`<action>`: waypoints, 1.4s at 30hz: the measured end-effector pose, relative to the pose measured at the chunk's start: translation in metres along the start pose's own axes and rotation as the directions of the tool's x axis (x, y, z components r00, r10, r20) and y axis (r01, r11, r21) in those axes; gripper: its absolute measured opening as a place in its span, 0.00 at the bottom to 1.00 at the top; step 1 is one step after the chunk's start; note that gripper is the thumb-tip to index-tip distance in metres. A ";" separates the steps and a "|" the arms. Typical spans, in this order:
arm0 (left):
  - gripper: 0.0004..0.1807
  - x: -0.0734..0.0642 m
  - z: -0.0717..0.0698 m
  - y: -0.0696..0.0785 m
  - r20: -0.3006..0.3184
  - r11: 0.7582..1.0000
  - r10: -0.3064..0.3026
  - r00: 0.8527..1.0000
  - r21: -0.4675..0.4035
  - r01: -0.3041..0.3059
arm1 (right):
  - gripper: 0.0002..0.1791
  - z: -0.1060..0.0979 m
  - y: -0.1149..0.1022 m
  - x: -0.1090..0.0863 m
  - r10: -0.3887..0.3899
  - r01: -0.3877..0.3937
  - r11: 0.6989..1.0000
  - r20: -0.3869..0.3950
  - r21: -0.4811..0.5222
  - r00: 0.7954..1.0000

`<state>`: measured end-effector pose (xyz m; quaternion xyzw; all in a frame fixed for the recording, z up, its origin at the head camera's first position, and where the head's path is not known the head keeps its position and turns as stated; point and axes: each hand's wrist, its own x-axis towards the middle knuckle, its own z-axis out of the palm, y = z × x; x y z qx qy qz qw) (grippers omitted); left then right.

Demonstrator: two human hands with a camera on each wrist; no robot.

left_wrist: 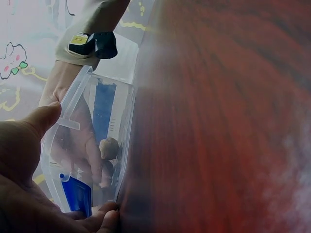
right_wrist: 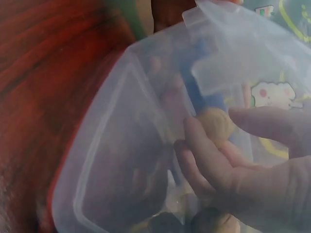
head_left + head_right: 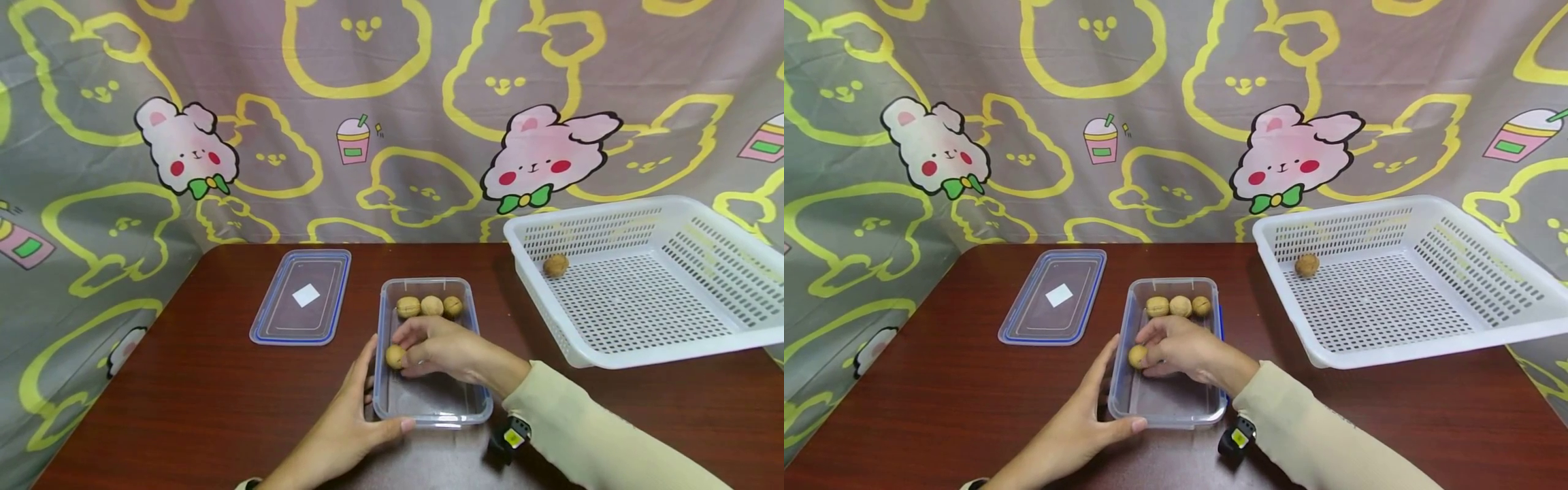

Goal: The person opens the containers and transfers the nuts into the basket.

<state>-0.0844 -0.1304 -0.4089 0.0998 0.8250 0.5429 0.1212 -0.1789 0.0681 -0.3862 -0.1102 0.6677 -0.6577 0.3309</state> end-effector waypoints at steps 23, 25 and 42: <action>0.66 0.001 0.000 0.000 0.002 1.000 0.015 1.000 -0.026 -0.015 | 0.22 -0.005 -0.009 -0.014 -0.082 0.082 0.996 0.025 -0.030 0.996; 0.66 0.001 0.000 -0.001 0.007 0.999 0.011 1.000 -0.031 -0.010 | 0.23 -0.008 -0.014 -0.020 -0.092 0.093 0.995 0.018 -0.033 0.996; 0.67 0.002 0.001 -0.001 -0.023 0.999 -0.008 1.000 -0.035 0.007 | 0.20 -0.072 -0.073 -0.086 -0.197 0.173 0.969 -0.131 -0.175 0.972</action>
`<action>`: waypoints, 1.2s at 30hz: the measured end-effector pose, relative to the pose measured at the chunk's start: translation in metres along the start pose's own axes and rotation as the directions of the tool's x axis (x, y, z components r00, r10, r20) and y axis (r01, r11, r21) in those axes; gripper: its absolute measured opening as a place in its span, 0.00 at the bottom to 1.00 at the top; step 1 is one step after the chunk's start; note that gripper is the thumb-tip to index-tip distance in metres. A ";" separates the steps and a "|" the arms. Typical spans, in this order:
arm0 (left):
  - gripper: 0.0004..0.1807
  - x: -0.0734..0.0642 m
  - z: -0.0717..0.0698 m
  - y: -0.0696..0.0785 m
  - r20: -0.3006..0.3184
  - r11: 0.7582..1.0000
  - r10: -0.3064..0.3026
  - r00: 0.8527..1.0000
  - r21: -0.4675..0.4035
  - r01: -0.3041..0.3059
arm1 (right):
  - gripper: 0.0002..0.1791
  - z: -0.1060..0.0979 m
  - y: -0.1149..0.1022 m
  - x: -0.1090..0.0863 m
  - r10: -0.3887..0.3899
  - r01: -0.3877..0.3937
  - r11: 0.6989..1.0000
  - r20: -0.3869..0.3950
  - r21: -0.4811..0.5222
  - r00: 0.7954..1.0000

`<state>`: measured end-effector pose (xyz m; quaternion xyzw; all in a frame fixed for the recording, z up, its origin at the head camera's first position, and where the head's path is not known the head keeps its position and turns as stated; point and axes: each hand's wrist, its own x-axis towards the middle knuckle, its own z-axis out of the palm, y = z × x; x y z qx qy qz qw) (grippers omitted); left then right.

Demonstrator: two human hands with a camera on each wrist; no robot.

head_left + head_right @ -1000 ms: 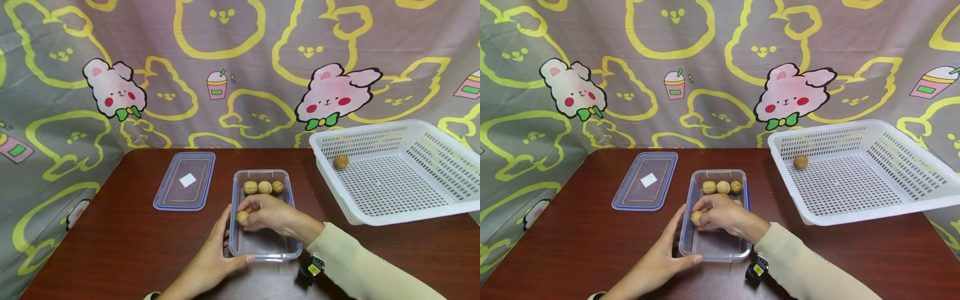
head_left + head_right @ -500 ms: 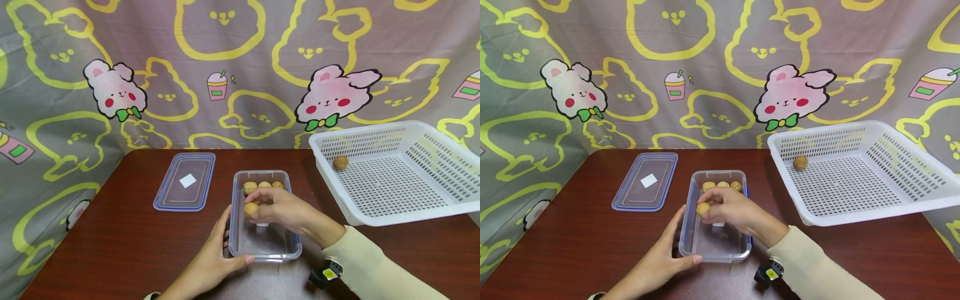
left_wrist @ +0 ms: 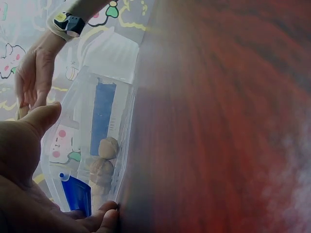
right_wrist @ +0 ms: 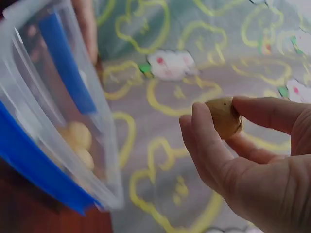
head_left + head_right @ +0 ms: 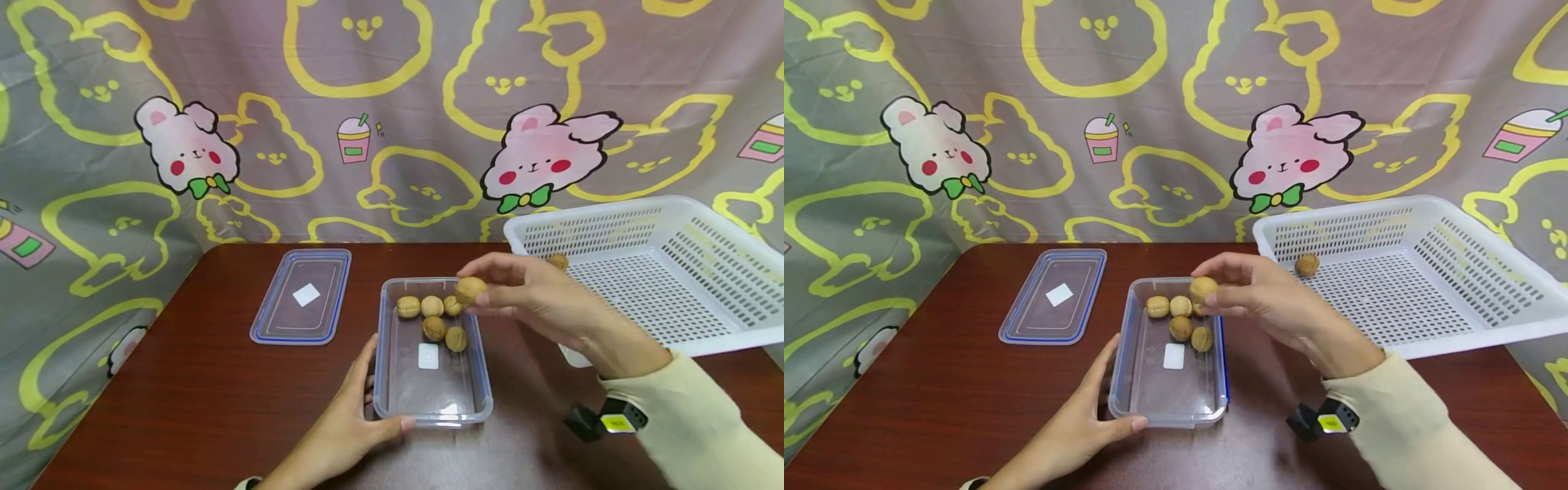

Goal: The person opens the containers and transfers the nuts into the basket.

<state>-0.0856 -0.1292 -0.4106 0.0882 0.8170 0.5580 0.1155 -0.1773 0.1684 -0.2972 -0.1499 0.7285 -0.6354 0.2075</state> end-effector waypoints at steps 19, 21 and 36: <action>0.67 -0.001 0.000 0.001 0.002 1.000 0.001 1.000 0.012 -0.001 | 0.23 -0.139 0.028 -0.013 -0.011 0.012 0.889 -0.005 0.457 1.000; 0.67 -0.001 0.000 0.001 0.005 1.000 0.004 1.000 0.012 -0.004 | 0.23 -0.144 0.031 -0.014 0.005 -0.009 0.875 0.010 0.484 1.000; 0.67 -0.001 0.000 0.002 0.008 1.000 0.006 1.000 -0.013 -0.006 | 0.21 -0.153 0.054 -0.021 0.267 -0.215 0.893 -0.082 0.395 0.960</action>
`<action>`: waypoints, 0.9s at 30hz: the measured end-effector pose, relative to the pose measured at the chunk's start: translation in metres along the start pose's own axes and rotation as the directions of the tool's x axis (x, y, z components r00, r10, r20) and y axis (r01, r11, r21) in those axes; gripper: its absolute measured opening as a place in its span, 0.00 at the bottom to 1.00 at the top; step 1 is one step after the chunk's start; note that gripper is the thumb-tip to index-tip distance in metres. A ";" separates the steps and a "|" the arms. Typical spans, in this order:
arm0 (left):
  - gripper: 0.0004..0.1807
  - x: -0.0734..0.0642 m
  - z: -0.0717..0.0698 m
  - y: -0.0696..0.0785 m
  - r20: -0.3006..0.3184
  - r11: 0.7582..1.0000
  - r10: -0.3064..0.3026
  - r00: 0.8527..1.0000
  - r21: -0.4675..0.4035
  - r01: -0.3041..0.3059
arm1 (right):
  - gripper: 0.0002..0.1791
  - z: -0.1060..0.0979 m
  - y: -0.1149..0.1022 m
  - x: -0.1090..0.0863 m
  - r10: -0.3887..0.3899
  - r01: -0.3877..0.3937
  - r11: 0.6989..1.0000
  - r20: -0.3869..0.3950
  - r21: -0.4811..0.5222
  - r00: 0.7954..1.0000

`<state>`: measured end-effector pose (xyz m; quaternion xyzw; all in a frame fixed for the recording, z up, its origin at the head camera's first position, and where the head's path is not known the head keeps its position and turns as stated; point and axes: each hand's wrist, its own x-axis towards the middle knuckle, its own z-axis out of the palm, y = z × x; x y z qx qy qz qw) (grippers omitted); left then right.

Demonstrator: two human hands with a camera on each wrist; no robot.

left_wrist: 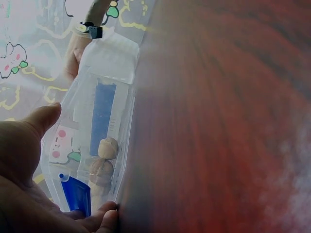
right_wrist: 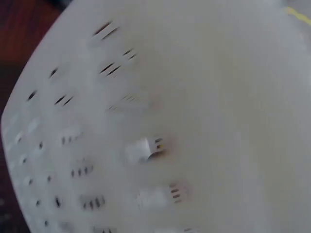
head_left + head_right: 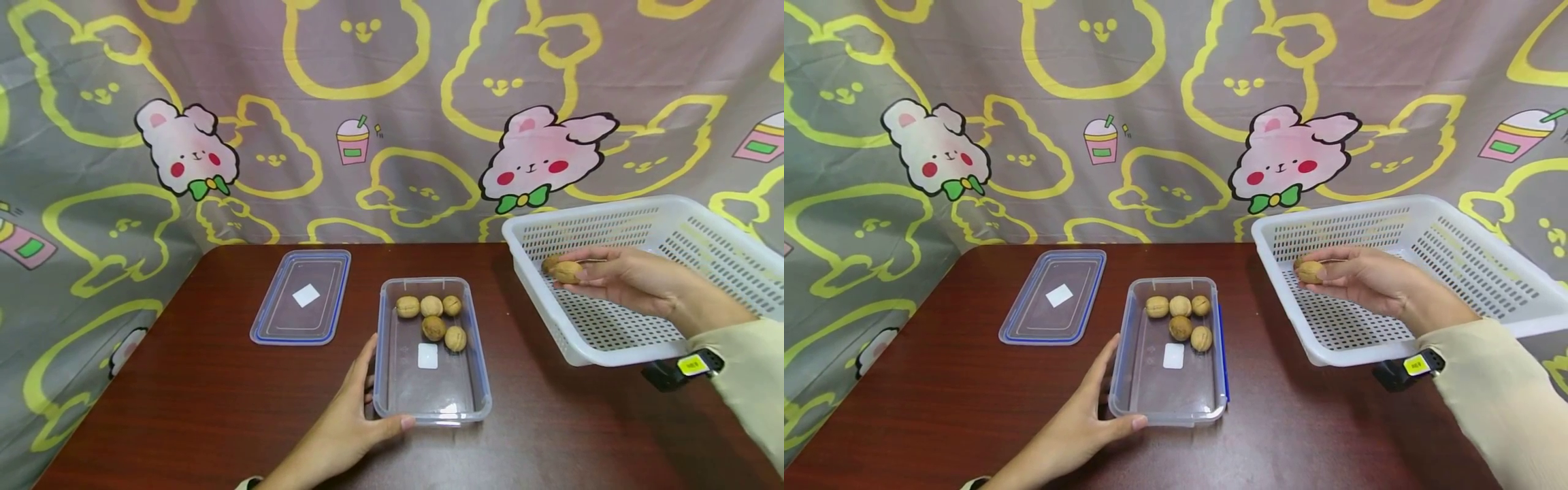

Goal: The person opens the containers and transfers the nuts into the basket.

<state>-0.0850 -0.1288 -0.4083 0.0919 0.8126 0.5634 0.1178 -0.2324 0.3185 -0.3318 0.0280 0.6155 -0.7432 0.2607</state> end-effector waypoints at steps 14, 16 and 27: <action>0.67 0.001 0.001 -0.001 -0.006 1.000 -0.017 1.000 -0.013 0.017 | 0.18 -0.009 0.011 0.009 0.087 -0.094 0.961 -0.037 -0.260 0.996; 0.67 0.001 0.001 0.000 -0.004 1.000 -0.018 1.000 -0.016 0.018 | 0.18 -0.010 0.012 0.009 0.102 -0.110 0.955 -0.045 -0.274 0.994; 0.67 0.000 0.000 0.000 0.000 1.000 -0.026 1.000 0.004 0.026 | 0.20 -0.011 0.017 0.008 0.132 -0.138 0.947 -0.041 -0.291 0.990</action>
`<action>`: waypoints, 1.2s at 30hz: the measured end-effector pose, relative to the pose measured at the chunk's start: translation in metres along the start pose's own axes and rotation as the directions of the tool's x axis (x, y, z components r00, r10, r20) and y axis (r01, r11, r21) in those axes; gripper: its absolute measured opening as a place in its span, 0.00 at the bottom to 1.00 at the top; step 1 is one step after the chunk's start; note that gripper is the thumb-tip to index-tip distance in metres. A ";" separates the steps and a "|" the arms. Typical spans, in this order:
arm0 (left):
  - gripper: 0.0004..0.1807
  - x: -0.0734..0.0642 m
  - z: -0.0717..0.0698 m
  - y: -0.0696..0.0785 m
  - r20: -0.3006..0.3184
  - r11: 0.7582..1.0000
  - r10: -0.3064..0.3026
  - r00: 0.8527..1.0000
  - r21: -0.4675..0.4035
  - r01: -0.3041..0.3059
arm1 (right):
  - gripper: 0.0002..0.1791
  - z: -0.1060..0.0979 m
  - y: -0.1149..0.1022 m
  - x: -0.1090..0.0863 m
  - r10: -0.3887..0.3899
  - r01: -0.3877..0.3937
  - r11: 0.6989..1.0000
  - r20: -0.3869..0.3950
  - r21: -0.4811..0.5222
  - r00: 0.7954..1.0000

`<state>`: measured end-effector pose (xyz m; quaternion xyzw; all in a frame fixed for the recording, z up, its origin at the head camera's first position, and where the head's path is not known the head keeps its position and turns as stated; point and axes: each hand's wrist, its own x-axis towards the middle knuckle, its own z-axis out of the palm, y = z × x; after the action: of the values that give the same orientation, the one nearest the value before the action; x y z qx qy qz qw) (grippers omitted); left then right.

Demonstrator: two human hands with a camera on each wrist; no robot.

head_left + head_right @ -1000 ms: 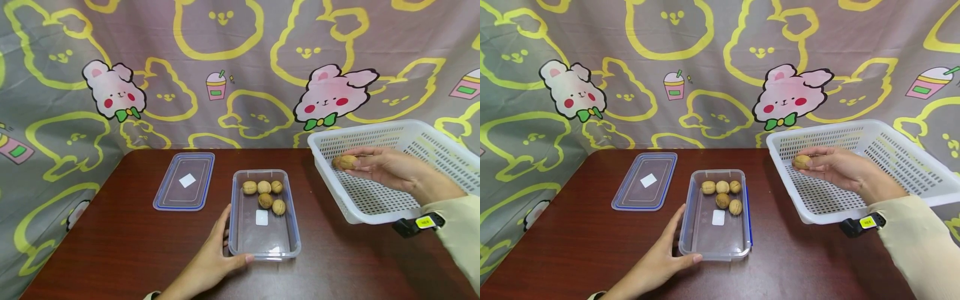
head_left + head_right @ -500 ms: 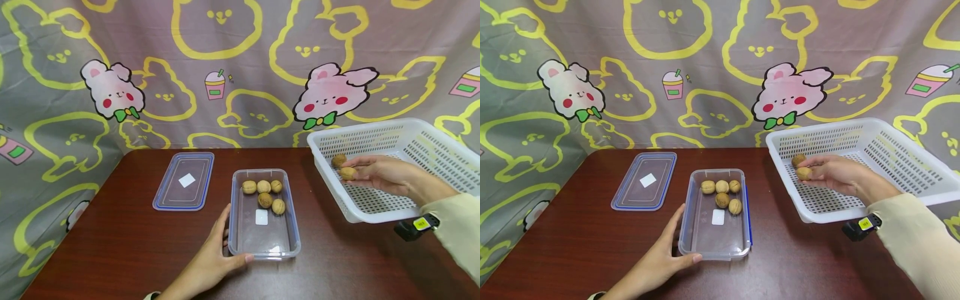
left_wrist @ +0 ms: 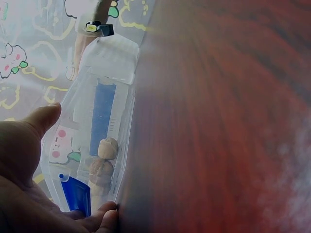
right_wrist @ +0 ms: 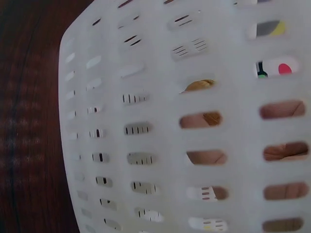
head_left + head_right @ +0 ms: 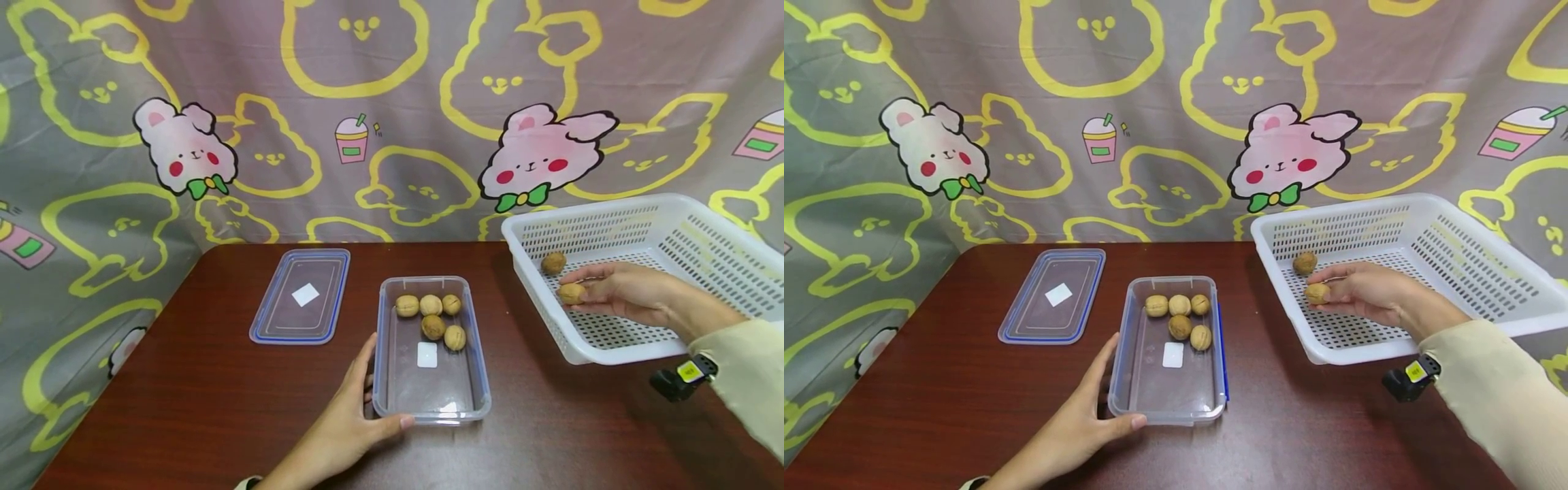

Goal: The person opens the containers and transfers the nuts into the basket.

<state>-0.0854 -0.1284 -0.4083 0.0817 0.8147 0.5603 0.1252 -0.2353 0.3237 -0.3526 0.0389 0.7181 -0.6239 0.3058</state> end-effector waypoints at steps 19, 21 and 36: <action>0.67 0.000 -0.001 -0.001 -0.008 1.000 -0.002 1.000 0.009 0.002 | 0.23 -0.002 0.003 0.006 0.053 -0.053 0.998 0.004 -0.043 0.999; 0.67 0.000 -0.001 -0.001 -0.007 1.000 -0.002 1.000 0.006 0.002 | 0.27 -0.001 0.003 0.006 0.057 -0.057 0.997 0.000 -0.053 0.998; 0.67 0.000 -0.001 0.000 0.017 1.000 0.006 1.000 0.005 -0.006 | 0.19 0.001 0.002 -0.004 0.002 -0.004 0.997 -0.035 -0.078 0.999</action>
<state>-0.0856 -0.1288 -0.4079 0.0892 0.8148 0.5578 0.1301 -0.2307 0.3249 -0.3527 0.0391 0.7470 -0.5943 0.2953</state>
